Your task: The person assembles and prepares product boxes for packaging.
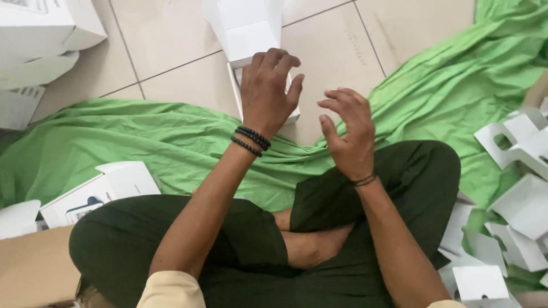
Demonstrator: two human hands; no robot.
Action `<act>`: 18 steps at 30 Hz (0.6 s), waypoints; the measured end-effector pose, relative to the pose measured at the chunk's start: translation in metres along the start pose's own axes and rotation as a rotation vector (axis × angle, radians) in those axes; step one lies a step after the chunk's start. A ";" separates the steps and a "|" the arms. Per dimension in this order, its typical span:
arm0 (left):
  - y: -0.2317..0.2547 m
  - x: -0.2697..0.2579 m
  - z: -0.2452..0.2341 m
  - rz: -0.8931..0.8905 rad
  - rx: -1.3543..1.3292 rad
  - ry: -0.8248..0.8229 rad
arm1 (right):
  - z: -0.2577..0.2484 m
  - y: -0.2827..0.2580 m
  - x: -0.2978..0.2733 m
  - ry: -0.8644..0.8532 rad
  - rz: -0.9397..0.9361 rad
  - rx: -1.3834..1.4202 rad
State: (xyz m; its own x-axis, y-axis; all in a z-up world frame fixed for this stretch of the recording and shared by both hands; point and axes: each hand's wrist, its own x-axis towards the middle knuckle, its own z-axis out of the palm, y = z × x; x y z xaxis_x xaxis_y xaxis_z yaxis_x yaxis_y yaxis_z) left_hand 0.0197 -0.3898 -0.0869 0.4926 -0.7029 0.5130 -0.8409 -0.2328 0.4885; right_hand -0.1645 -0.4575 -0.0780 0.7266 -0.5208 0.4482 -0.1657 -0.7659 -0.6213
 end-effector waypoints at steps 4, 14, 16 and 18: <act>0.086 -0.006 -0.009 0.145 -0.240 -0.048 | -0.073 -0.011 -0.042 0.184 0.142 -0.026; 0.309 -0.082 0.052 0.448 -1.008 -0.614 | -0.222 -0.027 -0.232 0.586 0.478 -0.386; 0.350 -0.106 0.060 0.504 -1.088 -0.716 | -0.247 -0.033 -0.263 0.710 0.557 -0.382; 0.384 -0.130 0.067 0.558 -1.145 -0.817 | -0.266 -0.035 -0.297 0.838 0.621 -0.359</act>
State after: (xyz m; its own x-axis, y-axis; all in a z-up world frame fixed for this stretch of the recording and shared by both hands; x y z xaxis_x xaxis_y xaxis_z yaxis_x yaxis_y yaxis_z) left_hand -0.3820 -0.4324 -0.0136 -0.4010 -0.7804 0.4797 -0.0604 0.5450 0.8362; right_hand -0.5519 -0.3762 -0.0187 -0.2102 -0.8396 0.5010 -0.6281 -0.2767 -0.7273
